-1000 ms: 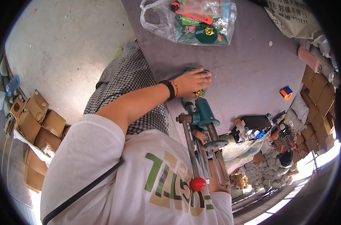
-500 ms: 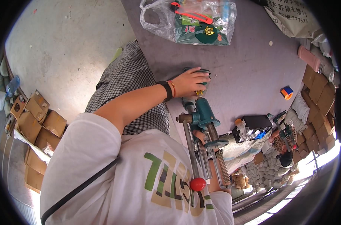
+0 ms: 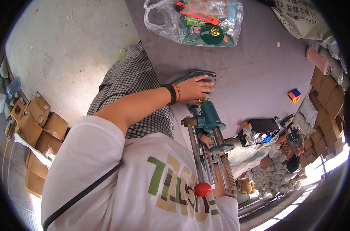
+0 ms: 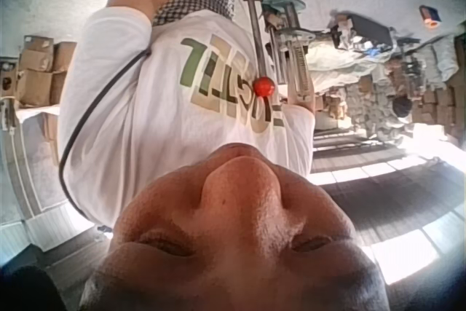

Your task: Using a manual press and an adjustable wrench to assemble gold inserts into green plastic bases in a workshop setting.

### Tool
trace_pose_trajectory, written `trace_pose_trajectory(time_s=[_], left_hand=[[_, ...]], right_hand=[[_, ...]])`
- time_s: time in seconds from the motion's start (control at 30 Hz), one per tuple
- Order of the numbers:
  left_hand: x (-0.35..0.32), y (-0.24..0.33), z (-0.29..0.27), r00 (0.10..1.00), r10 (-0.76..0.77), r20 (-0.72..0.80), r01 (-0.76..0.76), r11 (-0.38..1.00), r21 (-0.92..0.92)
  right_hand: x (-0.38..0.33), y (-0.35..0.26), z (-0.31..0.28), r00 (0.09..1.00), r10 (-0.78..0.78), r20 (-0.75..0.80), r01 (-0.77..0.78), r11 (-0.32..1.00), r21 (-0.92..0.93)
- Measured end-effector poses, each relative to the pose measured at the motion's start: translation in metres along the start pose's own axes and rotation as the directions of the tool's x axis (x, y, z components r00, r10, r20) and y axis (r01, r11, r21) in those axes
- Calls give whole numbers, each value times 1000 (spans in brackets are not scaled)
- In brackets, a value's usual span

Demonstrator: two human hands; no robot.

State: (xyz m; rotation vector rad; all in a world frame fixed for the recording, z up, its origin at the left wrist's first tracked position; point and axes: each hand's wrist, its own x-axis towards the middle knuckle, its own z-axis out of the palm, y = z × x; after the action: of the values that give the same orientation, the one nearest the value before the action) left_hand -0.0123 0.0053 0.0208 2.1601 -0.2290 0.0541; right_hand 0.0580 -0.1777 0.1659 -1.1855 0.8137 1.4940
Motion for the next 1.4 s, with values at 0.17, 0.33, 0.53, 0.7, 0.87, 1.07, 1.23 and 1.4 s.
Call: trace_pose_trajectory(time_s=[0.17, 0.33, 0.53, 0.7, 0.87, 1.07, 1.23, 1.4], left_hand=[[0, -1, 2, 1000, -29, 4, 29, 999, -30], [3, -1, -8, 997, -76, 22, 78, 992, -97], [3, 1, -9, 993, -91, -78, 77, 984, -160], [10, 6, -11, 994, -24, -110, 8, 989, -149], [14, 0, 0, 994, 49, -97, -64, 986, -154], [12, -4, 3, 992, 85, -88, -95, 988, -120], [15, -7, 10, 979, 130, -155, -149, 981, -122], [17, -10, 18, 964, 188, -190, -205, 976, -72]], right_hand=[[-2, -1, -4, 996, 36, -77, -38, 999, -23], [-3, -2, -6, 986, 64, -153, -72, 997, -42], [-6, -3, -8, 966, 100, -240, -119, 990, -69], [-11, -1, -9, 939, 127, -318, -161, 983, -83], [-21, -4, -2, 913, 141, -383, -187, 979, -84], [-47, -29, 46, 911, 137, -389, -273, 907, -321], [-59, -35, 60, 918, 93, -385, -296, 807, -511], [-54, -25, 48, 940, -2, -340, -249, 678, -691]])
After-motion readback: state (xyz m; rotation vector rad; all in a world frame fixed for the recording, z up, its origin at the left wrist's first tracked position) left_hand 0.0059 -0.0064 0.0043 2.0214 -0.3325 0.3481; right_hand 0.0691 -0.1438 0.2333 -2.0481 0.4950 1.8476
